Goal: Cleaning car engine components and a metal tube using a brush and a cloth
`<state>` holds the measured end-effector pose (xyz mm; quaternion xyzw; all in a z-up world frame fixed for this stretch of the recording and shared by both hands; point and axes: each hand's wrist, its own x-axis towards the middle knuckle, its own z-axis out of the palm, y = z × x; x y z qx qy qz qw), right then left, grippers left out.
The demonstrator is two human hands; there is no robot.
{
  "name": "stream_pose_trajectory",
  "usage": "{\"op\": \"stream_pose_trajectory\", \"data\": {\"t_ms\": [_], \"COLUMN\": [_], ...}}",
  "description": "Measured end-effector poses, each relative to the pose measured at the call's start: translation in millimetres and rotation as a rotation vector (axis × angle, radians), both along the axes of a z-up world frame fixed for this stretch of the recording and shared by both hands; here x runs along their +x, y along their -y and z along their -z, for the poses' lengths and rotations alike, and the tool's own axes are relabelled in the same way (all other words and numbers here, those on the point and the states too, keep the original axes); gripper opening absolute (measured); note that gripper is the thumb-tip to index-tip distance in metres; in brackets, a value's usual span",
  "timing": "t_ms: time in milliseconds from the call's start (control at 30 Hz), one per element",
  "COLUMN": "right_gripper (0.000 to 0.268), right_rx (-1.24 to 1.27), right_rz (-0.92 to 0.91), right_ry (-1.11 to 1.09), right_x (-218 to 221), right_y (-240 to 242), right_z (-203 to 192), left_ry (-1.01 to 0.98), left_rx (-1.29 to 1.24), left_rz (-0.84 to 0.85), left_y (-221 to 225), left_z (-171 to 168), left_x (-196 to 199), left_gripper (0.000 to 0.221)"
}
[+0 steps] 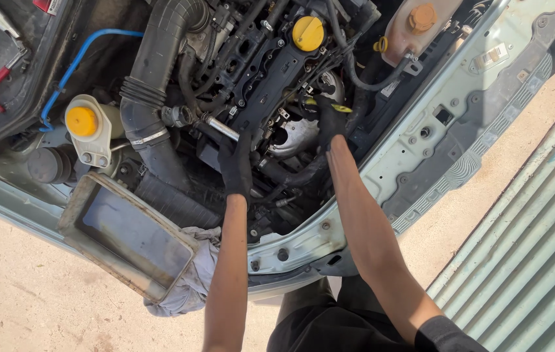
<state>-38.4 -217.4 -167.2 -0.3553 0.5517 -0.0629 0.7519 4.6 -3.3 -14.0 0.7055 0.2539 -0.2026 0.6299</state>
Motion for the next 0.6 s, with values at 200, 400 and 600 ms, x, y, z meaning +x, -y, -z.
{"op": "stream_pose_trajectory", "data": {"t_ms": [200,400,600], "right_gripper": [0.013,0.032,0.023], "right_rx": [-1.014,-0.059,-0.492], "right_rz": [-0.554,0.072,-0.225], "right_ry": [-0.026,-0.032,-0.118], "right_x": [16,-10,-5], "right_y": [-9,-10,-25], "right_z": [-32,-6,20], "left_ry": [0.010,0.003,-0.007], "left_rx": [-0.009,0.038,0.025], "left_rz": [0.016,0.011,0.037], "left_y": [0,-1,-2], "left_z": [-16,9,7], "left_x": [-4,-4,-7], "left_gripper": [0.026,0.034,0.027]}}
